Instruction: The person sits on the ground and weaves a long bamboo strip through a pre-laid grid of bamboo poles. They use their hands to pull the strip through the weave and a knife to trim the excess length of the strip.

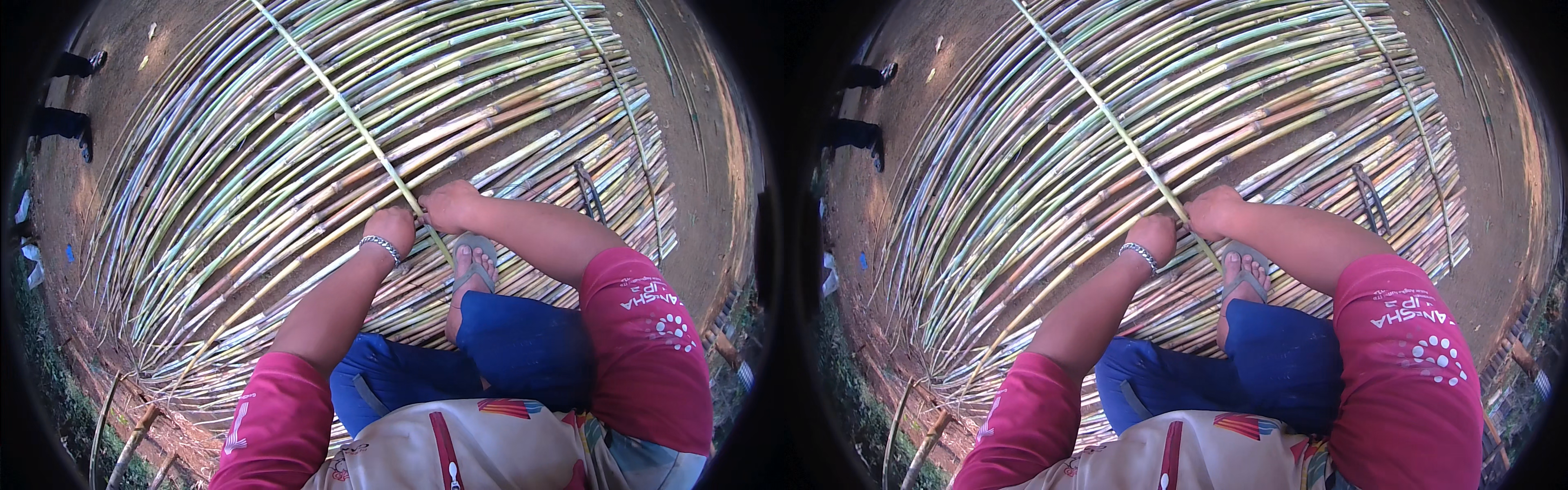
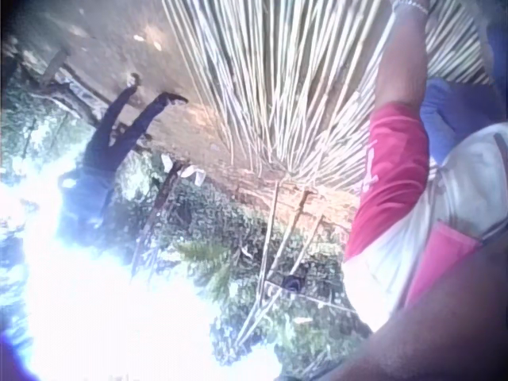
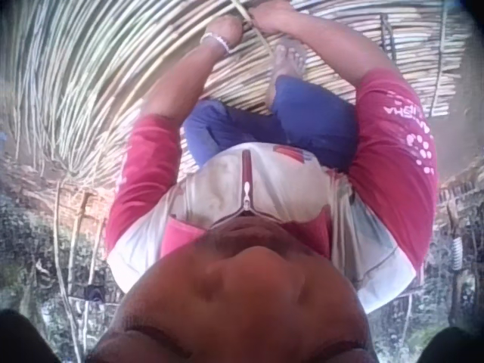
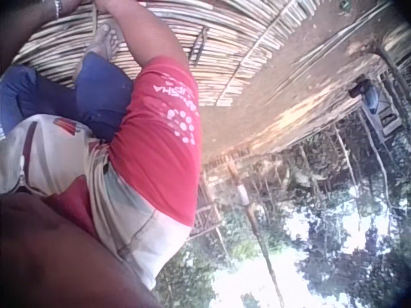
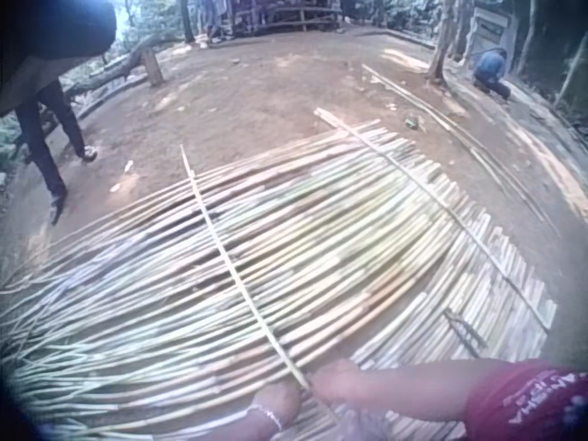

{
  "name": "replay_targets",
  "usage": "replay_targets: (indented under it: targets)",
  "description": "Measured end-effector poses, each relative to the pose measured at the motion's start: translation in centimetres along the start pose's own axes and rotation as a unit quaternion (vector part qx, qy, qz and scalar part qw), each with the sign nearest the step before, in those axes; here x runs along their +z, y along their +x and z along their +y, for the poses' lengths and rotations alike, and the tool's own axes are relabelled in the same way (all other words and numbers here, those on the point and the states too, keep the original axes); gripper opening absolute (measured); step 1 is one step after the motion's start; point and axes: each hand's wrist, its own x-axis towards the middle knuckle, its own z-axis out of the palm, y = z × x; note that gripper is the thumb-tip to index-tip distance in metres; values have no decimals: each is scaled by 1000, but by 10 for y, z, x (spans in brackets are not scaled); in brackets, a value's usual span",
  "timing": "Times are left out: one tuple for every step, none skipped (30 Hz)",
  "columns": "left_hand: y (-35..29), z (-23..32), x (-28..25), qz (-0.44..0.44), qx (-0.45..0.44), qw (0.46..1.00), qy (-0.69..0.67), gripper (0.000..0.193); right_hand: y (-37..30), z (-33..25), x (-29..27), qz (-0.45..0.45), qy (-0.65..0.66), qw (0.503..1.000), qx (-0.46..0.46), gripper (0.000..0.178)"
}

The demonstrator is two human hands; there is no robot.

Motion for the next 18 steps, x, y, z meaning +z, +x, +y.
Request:
replay_targets:
  targets:
    - [0, -1, -1, -3, 8, 1000, 5, 25, 2, 1, -1, -2, -4, 1000, -2, 45]
    - [-1, -4, -3, -10, -2, 1000, -18, 24, 3, 1, 0, -4, -8, 1000, -3, 47]
    - [-2, -6, -4, -19, -5, 999, -30, 24, 3, 0, 2, 0, 2, 1000, -2, 46]
    - [-1, -6, -5, -25, -7, 999, -43, 23, 2, 1, 2, 5, 11, 1000, 2, 45]
    - [-1, -6, -6, -31, -8, 998, -56, 23, 2, 0, 2, 9, 19, 1000, 6, 45]
    - [2, -5, -3, -30, -24, 996, -77, 23, 1, -1, 2, 15, 28, 999, 11, 43]
    - [4, -5, 1, -17, -34, 993, -113, 23, 0, -3, 1, 21, 36, 999, 15, 42]
    - [6, -6, 5, -4, -44, 988, -148, 25, -1, -5, 1, 27, 44, 998, 19, 41]
    - [8, -7, 10, 9, -53, 981, -184, 26, -1, -6, 3, 46, 58, 997, 22, 40]
    - [8, -4, 9, 26, -47, 975, -215, 28, 0, -4, 9, 64, 73, 995, 27, 40]
    - [9, -2, 8, 25, -51, 971, -231, 28, 1, -2, 14, 82, 87, 992, 32, 39]
    - [10, 0, 7, 25, -55, 967, -247, 28, 2, 1, 19, 97, 100, 990, 35, 37]
    - [10, 1, 6, 23, -60, 963, -263, 29, 3, 2, 23, 110, 113, 987, 37, 35]
    - [12, 0, 9, 25, -79, 955, -286, 29, 4, 3, 27, 124, 125, 984, 39, 33]
    - [16, -2, 14, 26, -97, 946, -308, 29, 5, 4, 32, 140, 139, 979, 43, 33]
    - [18, -4, 17, 28, -117, 936, -331, 30, 4, 5, 36, 157, 152, 975, 47, 34]
    - [20, -6, 19, 29, -122, 931, -341, 30, 4, 5, 39, 174, 166, 969, 51, 35]
    - [21, -7, 22, 29, -128, 927, -352, 30, 6, 3, 42, 169, 173, 968, 66, 31]
